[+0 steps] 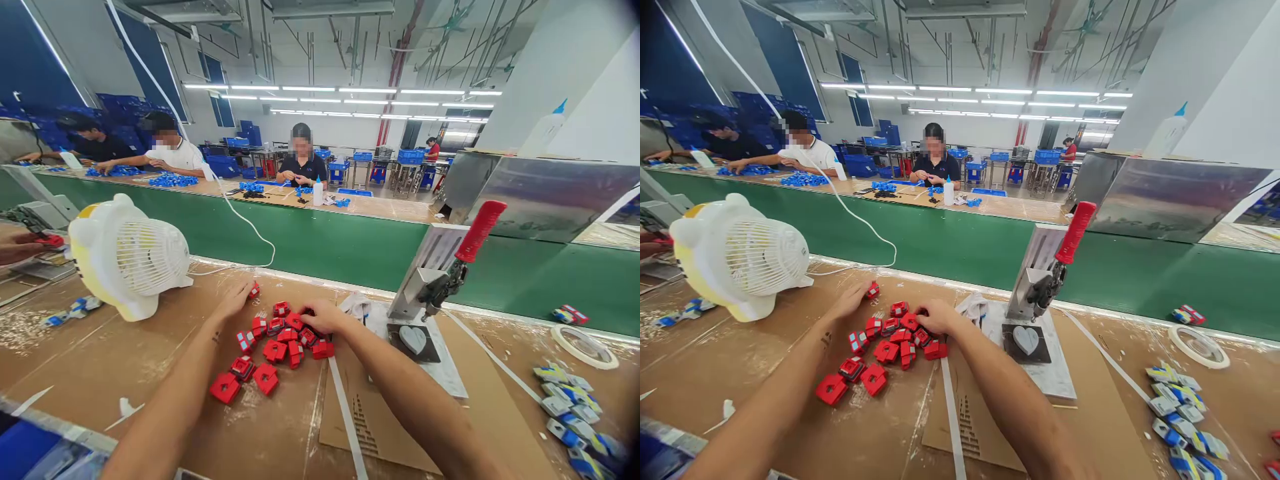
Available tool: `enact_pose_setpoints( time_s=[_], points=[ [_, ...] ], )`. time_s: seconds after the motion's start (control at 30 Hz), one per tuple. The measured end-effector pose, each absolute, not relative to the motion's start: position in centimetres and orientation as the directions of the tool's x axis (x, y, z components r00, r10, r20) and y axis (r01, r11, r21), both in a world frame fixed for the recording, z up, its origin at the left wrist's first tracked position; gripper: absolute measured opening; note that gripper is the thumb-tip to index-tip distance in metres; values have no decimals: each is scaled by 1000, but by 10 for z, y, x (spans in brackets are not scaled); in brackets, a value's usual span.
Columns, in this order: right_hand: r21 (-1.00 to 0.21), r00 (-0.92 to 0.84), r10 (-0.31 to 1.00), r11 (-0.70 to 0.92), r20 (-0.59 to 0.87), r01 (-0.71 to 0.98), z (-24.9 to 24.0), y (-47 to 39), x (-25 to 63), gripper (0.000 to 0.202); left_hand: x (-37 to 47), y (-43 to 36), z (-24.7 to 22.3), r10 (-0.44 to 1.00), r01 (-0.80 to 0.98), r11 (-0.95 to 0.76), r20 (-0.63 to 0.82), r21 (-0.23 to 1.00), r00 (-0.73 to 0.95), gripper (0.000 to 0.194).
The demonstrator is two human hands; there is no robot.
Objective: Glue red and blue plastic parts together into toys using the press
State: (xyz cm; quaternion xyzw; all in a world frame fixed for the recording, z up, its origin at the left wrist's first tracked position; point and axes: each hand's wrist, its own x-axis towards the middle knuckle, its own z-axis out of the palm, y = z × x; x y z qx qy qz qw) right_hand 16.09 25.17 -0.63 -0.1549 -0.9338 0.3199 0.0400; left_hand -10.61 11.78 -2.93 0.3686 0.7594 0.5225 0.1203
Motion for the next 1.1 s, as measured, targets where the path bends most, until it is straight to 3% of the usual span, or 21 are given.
enact_pose_setpoints(
  time_s=[0.27, 0.53, 0.9, 1.1],
  points=[
    [-484, -980, 196, 854, -43, 192, 9, 243, 188, 13, -55, 123, -49, 755, 248, 113, 79, 962, -651, 80],
    [-383, -981, 91, 911, -170, 150, 30, 243, 189, 9, -17, 123, -42, 734, 95, 73, 11, 993, -679, 79],
    [-284, -958, 84, 945, -275, 164, 40, 235, 228, 35, 11, 136, -41, 736, 38, 33, 1, 999, -677, 75],
    [-284, -974, 76, 949, -213, 136, 68, 231, 265, 31, 21, 141, -44, 728, 54, 34, 13, 998, -686, 74]
  ],
)
